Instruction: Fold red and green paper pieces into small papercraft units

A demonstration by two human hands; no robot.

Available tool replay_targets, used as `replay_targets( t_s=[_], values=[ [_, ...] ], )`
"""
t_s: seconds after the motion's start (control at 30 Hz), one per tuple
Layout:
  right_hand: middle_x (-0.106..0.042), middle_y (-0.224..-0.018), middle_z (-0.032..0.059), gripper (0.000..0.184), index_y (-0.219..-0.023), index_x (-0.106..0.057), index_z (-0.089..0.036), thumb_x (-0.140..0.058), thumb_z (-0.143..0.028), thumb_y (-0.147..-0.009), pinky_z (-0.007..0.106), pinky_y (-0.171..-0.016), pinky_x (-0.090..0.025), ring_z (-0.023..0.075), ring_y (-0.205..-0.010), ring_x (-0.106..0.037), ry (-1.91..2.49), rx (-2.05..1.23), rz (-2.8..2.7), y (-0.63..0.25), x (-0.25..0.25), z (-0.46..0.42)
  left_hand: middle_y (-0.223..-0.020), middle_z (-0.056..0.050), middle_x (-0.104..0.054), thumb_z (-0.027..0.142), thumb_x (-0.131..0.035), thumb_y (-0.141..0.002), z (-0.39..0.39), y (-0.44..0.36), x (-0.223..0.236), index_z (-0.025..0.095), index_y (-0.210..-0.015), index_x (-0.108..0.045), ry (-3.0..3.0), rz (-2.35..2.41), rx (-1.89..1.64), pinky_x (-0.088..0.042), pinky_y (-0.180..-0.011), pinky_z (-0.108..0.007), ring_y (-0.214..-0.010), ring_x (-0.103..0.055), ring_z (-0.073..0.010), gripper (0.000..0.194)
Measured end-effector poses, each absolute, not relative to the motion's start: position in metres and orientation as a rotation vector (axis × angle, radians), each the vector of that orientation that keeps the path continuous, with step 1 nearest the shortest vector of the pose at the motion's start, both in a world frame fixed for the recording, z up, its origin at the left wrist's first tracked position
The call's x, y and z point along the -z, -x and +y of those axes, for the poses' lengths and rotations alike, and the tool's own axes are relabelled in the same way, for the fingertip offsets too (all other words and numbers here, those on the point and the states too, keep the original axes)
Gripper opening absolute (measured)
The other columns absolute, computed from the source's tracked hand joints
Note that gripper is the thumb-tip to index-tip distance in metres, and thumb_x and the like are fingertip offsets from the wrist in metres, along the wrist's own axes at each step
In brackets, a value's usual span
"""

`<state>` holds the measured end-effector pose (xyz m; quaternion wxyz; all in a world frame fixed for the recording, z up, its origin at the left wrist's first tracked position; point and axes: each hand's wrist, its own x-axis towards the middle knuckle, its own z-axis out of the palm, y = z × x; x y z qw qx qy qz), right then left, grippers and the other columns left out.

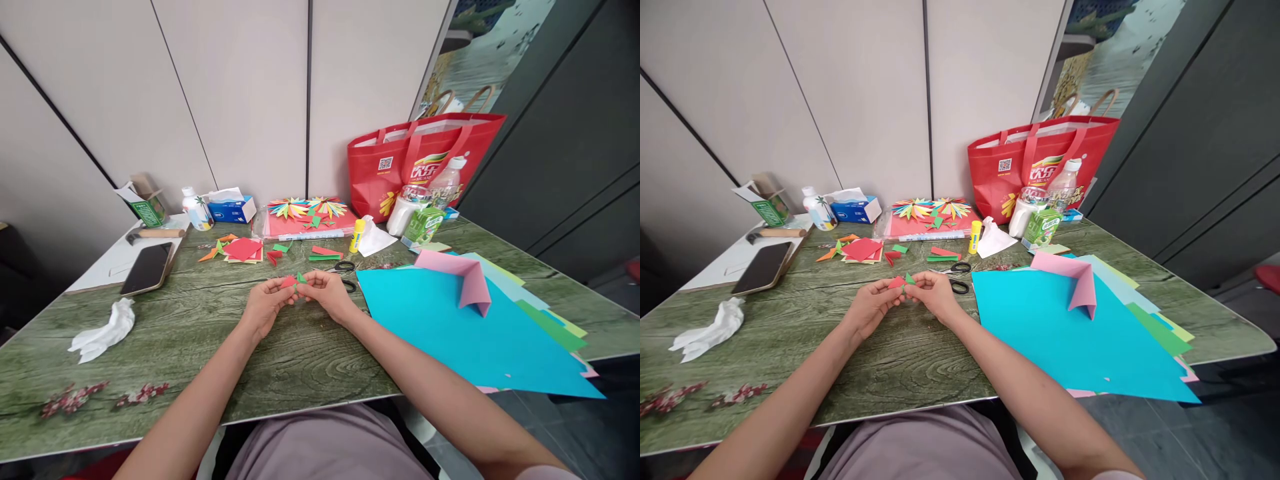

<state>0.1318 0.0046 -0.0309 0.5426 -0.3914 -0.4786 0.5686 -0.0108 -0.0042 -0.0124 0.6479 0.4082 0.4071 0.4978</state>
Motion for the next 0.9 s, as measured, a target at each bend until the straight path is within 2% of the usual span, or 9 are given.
replay_targets(
  t_s=[0.17,0.23,0.37,0.53,0.63,0.9],
  values=[
    [-0.061,-0.057,-0.0009,0.031,-0.07,-0.06,-0.015,-0.075,-0.035,-0.052,0.024,-0.051,-0.047,0.0121,-0.053,-0.057,0.897,-1.303,-1.139,-0.1297,0.0308,0.0025,-0.06,-0.003,-0.064,0.025,-0.075,-0.057,-0.0042,0.0104,0.0173,0.01,-0.07,-0.068,-0.933,0.918,-1.088,-0.041,-0.051,-0.02,-0.053,-0.054,-0.0084,0.021],
    [-0.061,-0.057,-0.0011,0.032,-0.07,-0.06,-0.015,-0.076,-0.034,-0.05,0.024,-0.05,-0.047,0.0123,-0.053,-0.057,0.904,-1.297,-1.127,-0.13,0.0301,0.0022,-0.058,-0.004,-0.062,0.027,-0.076,-0.055,-0.0048,0.0097,0.0177,0.01,-0.067,-0.069,-0.919,0.953,-1.092,-0.04,-0.048,-0.02,-0.051,-0.052,-0.0085,0.023],
    [-0.059,-0.057,-0.0036,0.027,-0.069,-0.062,-0.016,-0.076,-0.031,-0.052,0.023,-0.053,-0.046,0.0093,-0.052,-0.053,0.865,-1.328,-1.166,-0.1322,0.0276,0.0028,-0.054,-0.003,-0.061,0.027,-0.079,-0.049,-0.0054,0.0087,0.0142,0.01,-0.063,-0.069,-0.898,0.986,-1.156,-0.038,-0.045,-0.02,-0.049,-0.05,-0.0086,0.023],
    [-0.062,-0.068,-0.0014,0.022,-0.07,-0.066,-0.017,-0.067,-0.038,-0.063,0.028,-0.061,-0.05,0.0114,-0.062,-0.055,0.812,-1.441,-1.185,-0.135,0.0241,0.004,-0.053,-0.003,-0.061,0.027,-0.077,-0.053,-0.0052,0.0103,0.0089,0.011,-0.058,-0.067,-0.916,0.987,-1.179,-0.038,-0.047,-0.02,-0.048,-0.051,-0.0082,0.02],
    [-0.061,-0.068,-0.0014,0.023,-0.068,-0.067,-0.017,-0.068,-0.039,-0.062,0.03,-0.062,-0.051,0.0117,-0.061,-0.054,0.849,-1.438,-1.156,-0.136,0.0256,0.0057,-0.053,-0.002,-0.061,0.026,-0.075,-0.055,-0.0057,0.0113,0.0098,0.011,-0.058,-0.066,-0.962,0.989,-1.17,-0.038,-0.047,-0.02,-0.048,-0.05,-0.0079,0.018],
    [-0.062,-0.074,0.0007,0.027,-0.084,-0.065,-0.019,-0.07,-0.034,-0.062,0.03,-0.065,-0.05,0.0134,-0.065,-0.058,0.855,-1.286,-1.237,-0.139,0.0288,0.0071,-0.049,-0.001,-0.059,0.027,-0.074,-0.056,-0.0065,0.0119,0.009,0.012,-0.056,-0.065,-1.076,1.054,-1.187,-0.038,-0.047,-0.021,-0.045,-0.048,-0.0077,0.017]
  ],
)
